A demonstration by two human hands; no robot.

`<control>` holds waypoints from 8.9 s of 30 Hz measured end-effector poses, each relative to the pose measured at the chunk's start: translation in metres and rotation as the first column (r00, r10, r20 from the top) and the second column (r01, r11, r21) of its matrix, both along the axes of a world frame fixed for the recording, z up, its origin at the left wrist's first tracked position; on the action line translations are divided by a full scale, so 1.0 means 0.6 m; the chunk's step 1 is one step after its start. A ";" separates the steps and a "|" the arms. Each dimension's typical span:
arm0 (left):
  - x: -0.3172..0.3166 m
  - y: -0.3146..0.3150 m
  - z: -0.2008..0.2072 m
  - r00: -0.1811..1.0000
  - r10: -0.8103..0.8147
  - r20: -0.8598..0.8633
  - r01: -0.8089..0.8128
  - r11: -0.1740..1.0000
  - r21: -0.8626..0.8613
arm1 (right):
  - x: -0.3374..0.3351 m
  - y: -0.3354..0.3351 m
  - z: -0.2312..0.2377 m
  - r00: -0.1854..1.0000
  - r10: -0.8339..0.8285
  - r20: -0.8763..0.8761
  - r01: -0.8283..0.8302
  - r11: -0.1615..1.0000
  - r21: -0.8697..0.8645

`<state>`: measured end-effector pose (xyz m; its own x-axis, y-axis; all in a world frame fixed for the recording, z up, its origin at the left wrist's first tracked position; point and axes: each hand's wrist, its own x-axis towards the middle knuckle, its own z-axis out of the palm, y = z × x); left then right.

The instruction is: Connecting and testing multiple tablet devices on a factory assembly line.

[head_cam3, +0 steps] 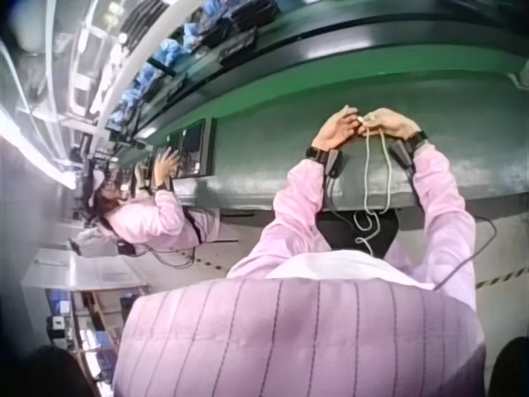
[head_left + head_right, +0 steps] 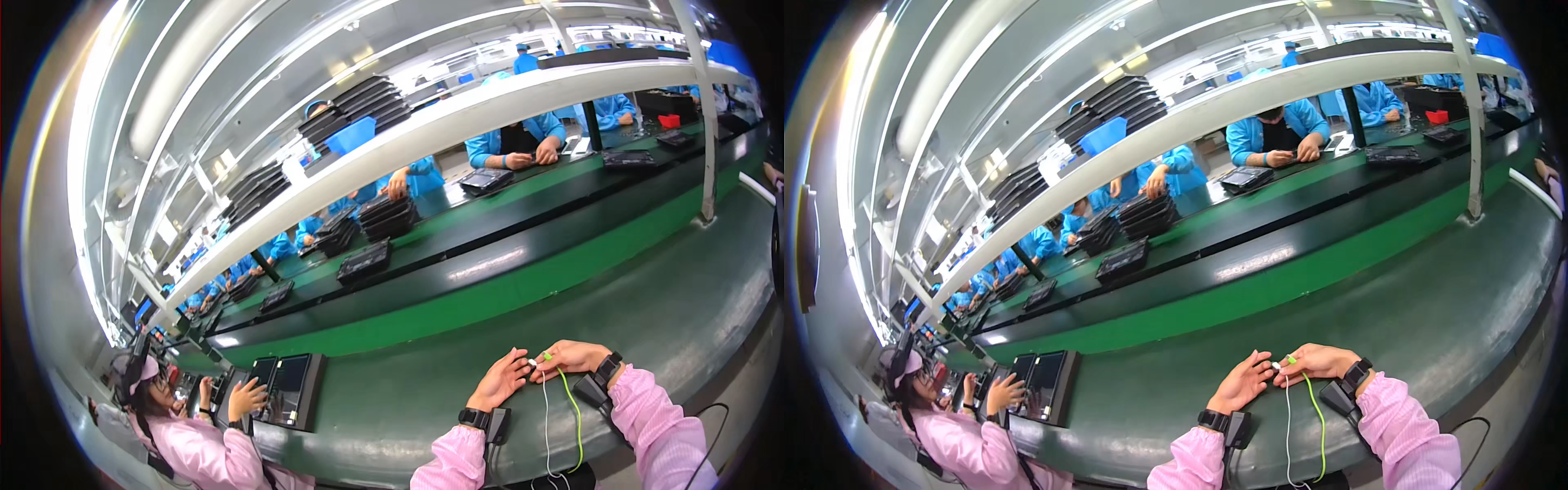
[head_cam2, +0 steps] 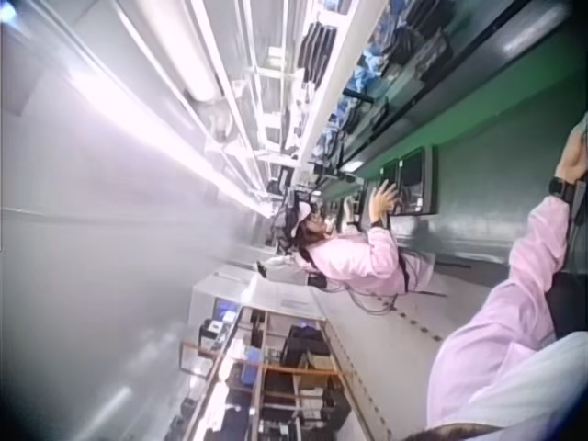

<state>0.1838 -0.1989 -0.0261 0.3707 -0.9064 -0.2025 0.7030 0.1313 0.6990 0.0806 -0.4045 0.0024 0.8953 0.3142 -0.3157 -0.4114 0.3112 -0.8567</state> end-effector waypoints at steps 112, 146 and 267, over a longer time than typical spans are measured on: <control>-0.014 -0.004 0.033 0.996 -0.019 0.090 0.019 1.000 0.001 | -0.006 0.014 0.002 0.994 -0.107 0.013 0.108 0.989 -0.106; -0.015 -0.004 0.034 0.997 -0.025 0.074 0.028 0.999 -0.042 | -0.005 0.014 0.005 0.993 -0.108 0.041 0.112 0.985 -0.129; -0.011 -0.034 0.038 0.998 -0.044 -0.048 0.046 0.998 0.039 | -0.001 0.018 -0.003 0.991 -0.111 0.075 0.119 0.987 -0.110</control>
<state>0.1772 -0.2196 -0.0030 0.3189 -0.9127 -0.2557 0.7400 0.0712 0.6688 0.0799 -0.3940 0.0006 0.9439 0.1735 -0.2808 -0.3182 0.2513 -0.9141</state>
